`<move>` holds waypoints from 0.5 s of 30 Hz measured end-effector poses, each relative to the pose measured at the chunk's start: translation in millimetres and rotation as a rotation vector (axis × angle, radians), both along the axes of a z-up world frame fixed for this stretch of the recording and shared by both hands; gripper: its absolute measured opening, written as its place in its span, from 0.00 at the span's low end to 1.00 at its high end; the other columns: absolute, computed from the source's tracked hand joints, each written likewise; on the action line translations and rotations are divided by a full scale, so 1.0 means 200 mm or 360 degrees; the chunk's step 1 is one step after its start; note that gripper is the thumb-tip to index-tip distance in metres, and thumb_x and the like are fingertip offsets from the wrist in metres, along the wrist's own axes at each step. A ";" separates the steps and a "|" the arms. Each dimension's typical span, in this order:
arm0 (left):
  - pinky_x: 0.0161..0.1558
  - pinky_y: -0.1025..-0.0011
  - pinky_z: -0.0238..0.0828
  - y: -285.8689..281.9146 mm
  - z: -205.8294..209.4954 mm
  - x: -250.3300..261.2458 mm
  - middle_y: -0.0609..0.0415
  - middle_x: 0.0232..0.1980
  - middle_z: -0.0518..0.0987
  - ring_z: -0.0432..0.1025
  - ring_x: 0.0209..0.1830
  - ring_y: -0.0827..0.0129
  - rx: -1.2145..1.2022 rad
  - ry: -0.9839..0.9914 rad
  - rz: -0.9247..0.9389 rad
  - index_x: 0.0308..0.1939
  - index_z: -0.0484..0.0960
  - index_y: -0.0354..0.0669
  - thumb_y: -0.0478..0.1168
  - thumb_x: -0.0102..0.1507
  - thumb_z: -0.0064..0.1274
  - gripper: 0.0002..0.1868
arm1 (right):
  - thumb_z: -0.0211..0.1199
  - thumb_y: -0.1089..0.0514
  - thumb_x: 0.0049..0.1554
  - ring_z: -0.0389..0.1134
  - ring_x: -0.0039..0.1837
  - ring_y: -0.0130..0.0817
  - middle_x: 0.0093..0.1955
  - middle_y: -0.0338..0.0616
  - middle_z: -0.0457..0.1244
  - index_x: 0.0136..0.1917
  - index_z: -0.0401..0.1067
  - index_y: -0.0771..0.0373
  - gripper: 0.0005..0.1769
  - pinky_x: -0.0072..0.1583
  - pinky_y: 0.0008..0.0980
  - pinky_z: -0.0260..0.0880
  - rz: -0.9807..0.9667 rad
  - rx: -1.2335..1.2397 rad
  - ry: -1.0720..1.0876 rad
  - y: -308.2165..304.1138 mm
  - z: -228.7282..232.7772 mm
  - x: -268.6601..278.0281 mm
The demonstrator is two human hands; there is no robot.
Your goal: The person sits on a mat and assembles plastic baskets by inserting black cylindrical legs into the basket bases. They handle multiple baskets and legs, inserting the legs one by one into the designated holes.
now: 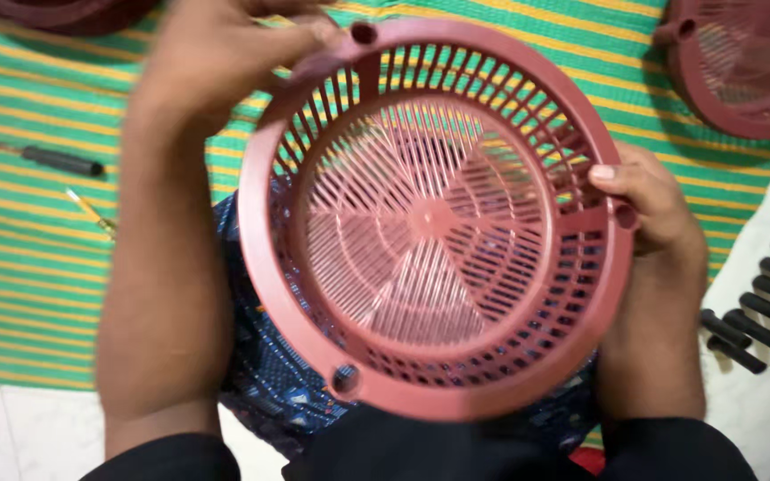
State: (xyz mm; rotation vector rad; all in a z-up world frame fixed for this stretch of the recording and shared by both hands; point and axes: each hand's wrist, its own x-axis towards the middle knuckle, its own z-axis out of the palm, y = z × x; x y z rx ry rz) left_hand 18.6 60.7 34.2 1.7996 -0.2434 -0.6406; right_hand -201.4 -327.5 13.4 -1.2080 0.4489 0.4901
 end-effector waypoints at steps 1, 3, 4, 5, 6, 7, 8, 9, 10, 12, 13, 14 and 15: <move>0.35 0.76 0.77 -0.02 -0.02 -0.01 0.53 0.42 0.85 0.78 0.34 0.75 0.0156 -0.0187 -0.0187 0.51 0.85 0.37 0.37 0.61 0.62 0.15 | 0.59 0.51 0.59 0.71 0.57 0.40 0.61 0.59 0.67 0.72 0.65 0.79 0.36 0.60 0.38 0.72 -0.0033 -0.0006 0.0052 0.02 0.03 0.00; 0.37 0.77 0.80 -0.09 -0.07 -0.02 0.52 0.42 0.87 0.81 0.35 0.76 0.0056 0.0162 -0.0052 0.50 0.85 0.36 0.35 0.61 0.60 0.14 | 0.61 0.46 0.63 0.71 0.59 0.42 0.63 0.60 0.67 0.72 0.64 0.81 0.38 0.62 0.39 0.71 -0.0109 -0.0038 0.0157 0.06 0.12 -0.02; 0.38 0.78 0.82 -0.12 -0.09 -0.01 0.52 0.43 0.88 0.83 0.36 0.77 -0.0006 0.0332 0.0008 0.50 0.85 0.35 0.34 0.62 0.60 0.13 | 0.61 0.44 0.64 0.72 0.59 0.42 0.63 0.60 0.67 0.72 0.64 0.80 0.38 0.63 0.41 0.71 -0.0219 0.0171 0.0103 0.08 0.16 -0.03; 0.38 0.77 0.82 -0.14 -0.11 0.00 0.52 0.43 0.88 0.82 0.35 0.76 -0.0049 0.0376 0.0001 0.50 0.85 0.34 0.33 0.61 0.59 0.13 | 0.61 0.43 0.65 0.72 0.60 0.43 0.63 0.60 0.67 0.72 0.64 0.78 0.37 0.63 0.43 0.72 -0.0330 0.0380 0.0048 0.11 0.18 -0.06; 0.37 0.77 0.82 -0.16 -0.13 0.01 0.52 0.43 0.88 0.82 0.35 0.76 -0.0095 0.0419 -0.0009 0.49 0.85 0.34 0.32 0.61 0.58 0.13 | 0.61 0.41 0.66 0.72 0.60 0.43 0.63 0.60 0.67 0.72 0.64 0.76 0.37 0.64 0.45 0.72 -0.0442 0.0586 -0.0011 0.14 0.19 -0.08; 0.37 0.76 0.82 -0.17 -0.14 0.02 0.52 0.43 0.88 0.82 0.34 0.76 -0.0141 0.0462 -0.0018 0.49 0.86 0.33 0.31 0.60 0.58 0.13 | 0.61 0.40 0.67 0.72 0.60 0.44 0.64 0.60 0.67 0.72 0.64 0.75 0.37 0.64 0.47 0.72 -0.0553 0.0792 -0.0071 0.16 0.19 -0.10; 0.37 0.76 0.82 -0.19 -0.16 0.02 0.51 0.42 0.88 0.82 0.34 0.76 -0.0146 0.0465 -0.0019 0.48 0.86 0.33 0.30 0.60 0.58 0.13 | 0.61 0.40 0.67 0.71 0.61 0.43 0.64 0.60 0.67 0.73 0.64 0.74 0.37 0.65 0.47 0.72 -0.0614 0.0899 -0.0121 0.16 0.19 -0.10; 0.37 0.76 0.82 -0.21 -0.19 0.02 0.50 0.41 0.88 0.82 0.33 0.75 -0.0151 0.0469 -0.0020 0.48 0.87 0.32 0.30 0.60 0.58 0.12 | 0.61 0.39 0.67 0.71 0.61 0.43 0.64 0.59 0.66 0.73 0.64 0.74 0.38 0.65 0.47 0.72 -0.0655 0.0973 -0.0147 0.16 0.17 -0.10; 0.37 0.76 0.83 -0.22 -0.21 0.01 0.49 0.40 0.88 0.82 0.33 0.75 -0.0150 0.0478 -0.0016 0.47 0.88 0.32 0.30 0.60 0.58 0.12 | 0.62 0.39 0.67 0.71 0.62 0.43 0.65 0.59 0.66 0.73 0.63 0.74 0.38 0.65 0.47 0.71 -0.0692 0.1051 -0.0169 0.16 0.15 -0.09; 0.38 0.75 0.84 -0.24 -0.26 0.03 0.49 0.39 0.88 0.83 0.33 0.74 -0.0254 0.0597 0.0007 0.45 0.87 0.31 0.29 0.59 0.59 0.11 | 0.62 0.39 0.66 0.70 0.63 0.43 0.66 0.58 0.66 0.74 0.63 0.74 0.39 0.66 0.46 0.71 -0.0716 0.1073 -0.0214 0.15 0.11 -0.10; 0.38 0.75 0.84 -0.25 -0.28 0.04 0.49 0.39 0.88 0.83 0.33 0.74 -0.0306 0.0656 0.0017 0.44 0.87 0.31 0.28 0.59 0.59 0.10 | 0.62 0.39 0.66 0.70 0.63 0.42 0.66 0.58 0.65 0.74 0.62 0.73 0.39 0.66 0.46 0.71 -0.0731 0.1078 -0.0234 0.15 0.09 -0.10; 0.37 0.75 0.83 -0.26 -0.29 0.05 0.49 0.38 0.88 0.83 0.33 0.74 -0.0286 0.0652 0.0002 0.44 0.87 0.31 0.28 0.59 0.59 0.10 | 0.62 0.39 0.66 0.70 0.63 0.42 0.67 0.58 0.65 0.75 0.62 0.73 0.39 0.66 0.46 0.70 -0.0732 0.1059 -0.0258 0.13 0.09 -0.11; 0.37 0.75 0.83 -0.27 -0.31 0.05 0.49 0.38 0.88 0.82 0.32 0.73 -0.0265 0.0648 -0.0014 0.44 0.88 0.32 0.29 0.59 0.60 0.10 | 0.62 0.39 0.66 0.69 0.64 0.42 0.67 0.57 0.65 0.75 0.61 0.73 0.40 0.67 0.45 0.70 -0.0737 0.1041 -0.0286 0.12 0.08 -0.11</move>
